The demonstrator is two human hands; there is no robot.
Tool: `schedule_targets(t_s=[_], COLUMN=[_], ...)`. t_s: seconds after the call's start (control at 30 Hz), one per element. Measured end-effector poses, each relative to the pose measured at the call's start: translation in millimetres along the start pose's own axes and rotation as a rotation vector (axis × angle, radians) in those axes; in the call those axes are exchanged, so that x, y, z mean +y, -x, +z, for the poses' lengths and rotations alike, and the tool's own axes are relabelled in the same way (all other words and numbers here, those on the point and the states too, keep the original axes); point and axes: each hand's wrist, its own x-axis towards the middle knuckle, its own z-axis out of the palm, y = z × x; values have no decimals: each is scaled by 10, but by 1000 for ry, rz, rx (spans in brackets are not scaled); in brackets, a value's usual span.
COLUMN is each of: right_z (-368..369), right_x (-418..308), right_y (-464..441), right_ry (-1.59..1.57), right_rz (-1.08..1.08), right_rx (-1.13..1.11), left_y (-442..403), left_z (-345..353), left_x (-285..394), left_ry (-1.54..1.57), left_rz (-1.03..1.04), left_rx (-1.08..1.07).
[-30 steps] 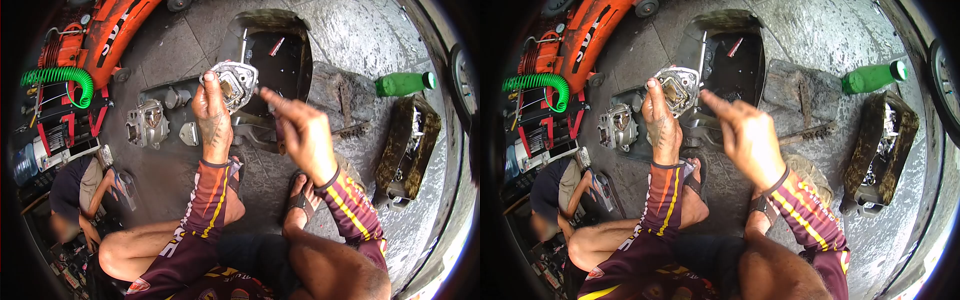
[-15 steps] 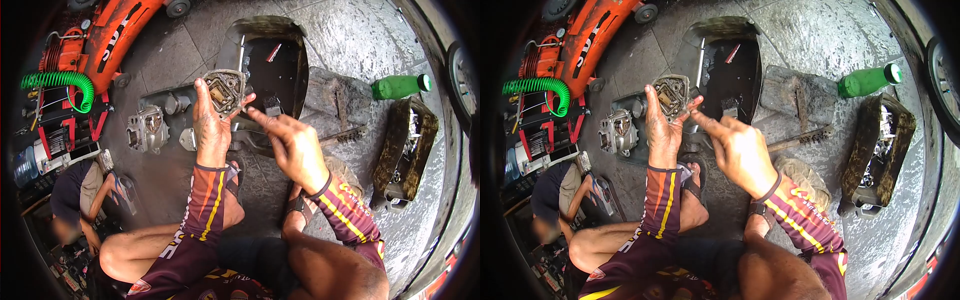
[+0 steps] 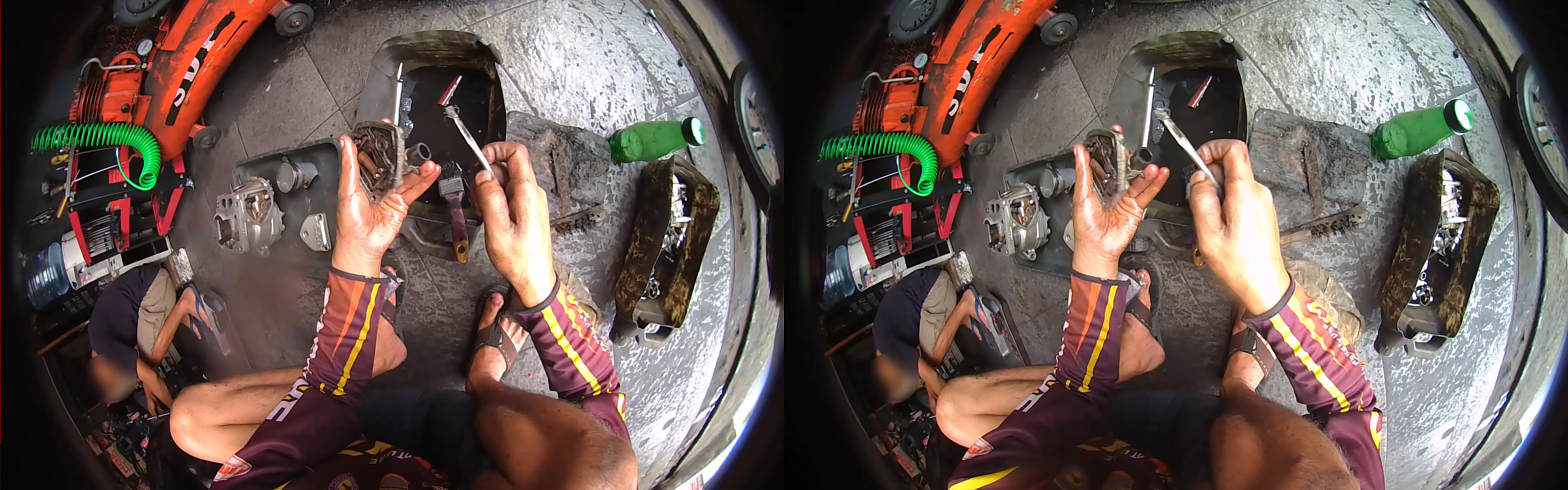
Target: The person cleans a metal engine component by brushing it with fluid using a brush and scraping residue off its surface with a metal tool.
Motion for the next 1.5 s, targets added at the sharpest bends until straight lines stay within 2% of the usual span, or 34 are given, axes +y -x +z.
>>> schedule_targets(t_s=[0.03, 0.1, 0.13, 0.17, 0.23, 0.4, 0.47, 0.63, 0.83, 1.07, 1.27, 1.37, 1.43, 1.47, 1.5], right_z=[-1, 71, 92, 92, 96, 101, 102, 89, 18, 31, 23, 16, -1, -9, -13], right_x=[-27, -73, -115, -151, -148, -119, -121, -11, -20, 45, 82, 105, 88, 83, 122], right_y=[-13, -65, -102, -135, -168, -133, -96, -74, -119, -168, -192, -197, -200, -202, -208], right_ry=[24, -66, -22, 22, 48, 62, -3, 0, 52, 128, 55, 46, 57, 68, 69], right_rz=[-13, -47, -71, -95, -68, -37, 20, 4, 21, -9, 28, 41, 40, 38, 39], right_rx=[-10, 1, 15, 30, 34, 73, 102, 131, 52, 41, 11, 3, 10, 18, 18], left_y=[-12, -23, -2, 13, 26, 89, 122, 99, 107, 123, 95, 65, 61, 51, 37], left_z=[36, 116, 60, 54, 61, 92, 154, 121, 132, 138, 196, 195, 161, 142, 121], left_x=[-39, -118, -132, -156, -220, -295, -319, -312, -237, -210, -275, -303, -324, -328, -329], left_ry=[-1, -341, -523, -524, -824, -1067, -1060, -1003, -1036, -1138, -1160, -1110, -916, -916, -903], left_rz=[-2, 240, 306, 306, 506, 751, 740, 766, 646, 618, 647, 634, 546, 545, 548], left_rx=[-6, 123, 135, 129, 113, 99, 71, -24, -20, -28, 17, 45, 55, 55, 115])
